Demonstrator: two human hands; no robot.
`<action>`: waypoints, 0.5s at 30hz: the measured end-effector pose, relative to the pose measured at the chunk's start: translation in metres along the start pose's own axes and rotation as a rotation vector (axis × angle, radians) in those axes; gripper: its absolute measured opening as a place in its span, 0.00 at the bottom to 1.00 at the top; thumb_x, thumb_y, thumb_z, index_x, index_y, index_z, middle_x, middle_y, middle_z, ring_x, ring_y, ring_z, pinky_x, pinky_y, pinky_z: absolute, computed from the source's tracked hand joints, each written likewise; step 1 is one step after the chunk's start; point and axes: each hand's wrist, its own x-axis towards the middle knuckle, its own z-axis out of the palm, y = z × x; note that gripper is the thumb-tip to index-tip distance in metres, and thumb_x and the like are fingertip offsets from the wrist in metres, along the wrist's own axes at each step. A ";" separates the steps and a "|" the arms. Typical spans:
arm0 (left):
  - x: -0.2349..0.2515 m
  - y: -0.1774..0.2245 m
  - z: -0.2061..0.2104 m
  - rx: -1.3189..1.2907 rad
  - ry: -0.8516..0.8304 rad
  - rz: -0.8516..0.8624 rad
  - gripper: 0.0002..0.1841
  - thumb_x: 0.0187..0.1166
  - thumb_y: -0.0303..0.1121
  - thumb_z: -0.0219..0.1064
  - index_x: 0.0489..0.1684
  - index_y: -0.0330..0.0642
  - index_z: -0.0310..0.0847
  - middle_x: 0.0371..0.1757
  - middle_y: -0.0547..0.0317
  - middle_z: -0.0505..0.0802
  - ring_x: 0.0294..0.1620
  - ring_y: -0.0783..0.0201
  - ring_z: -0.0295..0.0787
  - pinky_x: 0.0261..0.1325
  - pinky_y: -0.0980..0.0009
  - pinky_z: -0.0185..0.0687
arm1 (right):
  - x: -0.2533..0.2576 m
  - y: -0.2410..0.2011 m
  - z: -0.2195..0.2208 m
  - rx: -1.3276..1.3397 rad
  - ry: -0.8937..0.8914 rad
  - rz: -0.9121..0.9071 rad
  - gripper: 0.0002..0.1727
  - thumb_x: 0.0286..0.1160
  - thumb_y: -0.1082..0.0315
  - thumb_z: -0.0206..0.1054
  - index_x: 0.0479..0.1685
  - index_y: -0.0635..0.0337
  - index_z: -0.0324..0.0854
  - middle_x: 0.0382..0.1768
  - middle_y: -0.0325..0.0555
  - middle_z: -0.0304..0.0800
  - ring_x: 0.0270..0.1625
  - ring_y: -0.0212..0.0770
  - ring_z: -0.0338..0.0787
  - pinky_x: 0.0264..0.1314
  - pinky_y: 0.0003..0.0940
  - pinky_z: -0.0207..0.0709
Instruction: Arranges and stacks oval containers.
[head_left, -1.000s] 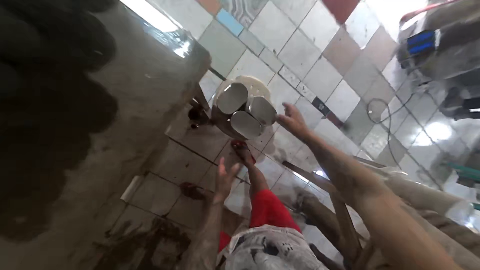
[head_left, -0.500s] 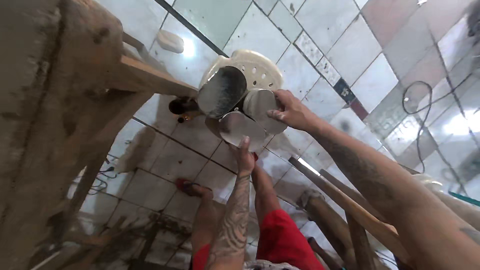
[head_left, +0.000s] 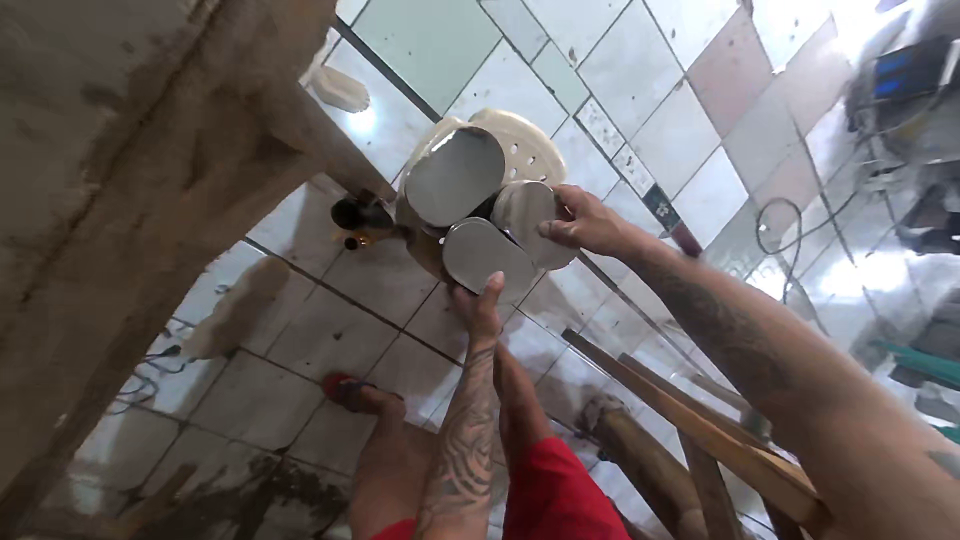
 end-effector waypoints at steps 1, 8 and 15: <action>-0.002 0.004 -0.007 -0.046 -0.028 -0.020 0.43 0.62 0.46 0.84 0.78 0.42 0.66 0.60 0.57 0.90 0.59 0.63 0.90 0.62 0.57 0.90 | -0.001 -0.002 0.002 0.008 -0.001 0.000 0.29 0.73 0.63 0.74 0.75 0.58 0.75 0.65 0.53 0.85 0.66 0.46 0.87 0.70 0.47 0.82; -0.034 0.074 -0.092 -0.491 -0.353 -0.357 0.11 0.62 0.46 0.80 0.39 0.58 0.93 0.36 0.67 0.97 0.38 0.73 0.95 0.43 0.70 0.93 | -0.015 -0.011 0.010 -0.170 0.132 -0.050 0.36 0.71 0.61 0.75 0.80 0.62 0.68 0.72 0.58 0.79 0.71 0.49 0.83 0.72 0.45 0.81; -0.123 0.286 -0.107 -0.407 -0.144 -0.288 0.15 0.61 0.50 0.83 0.37 0.53 0.91 0.37 0.68 0.96 0.41 0.76 0.93 0.49 0.75 0.90 | -0.153 -0.145 0.129 0.280 0.726 -0.257 0.39 0.84 0.42 0.59 0.83 0.64 0.64 0.92 0.48 0.52 0.90 0.35 0.59 0.89 0.38 0.60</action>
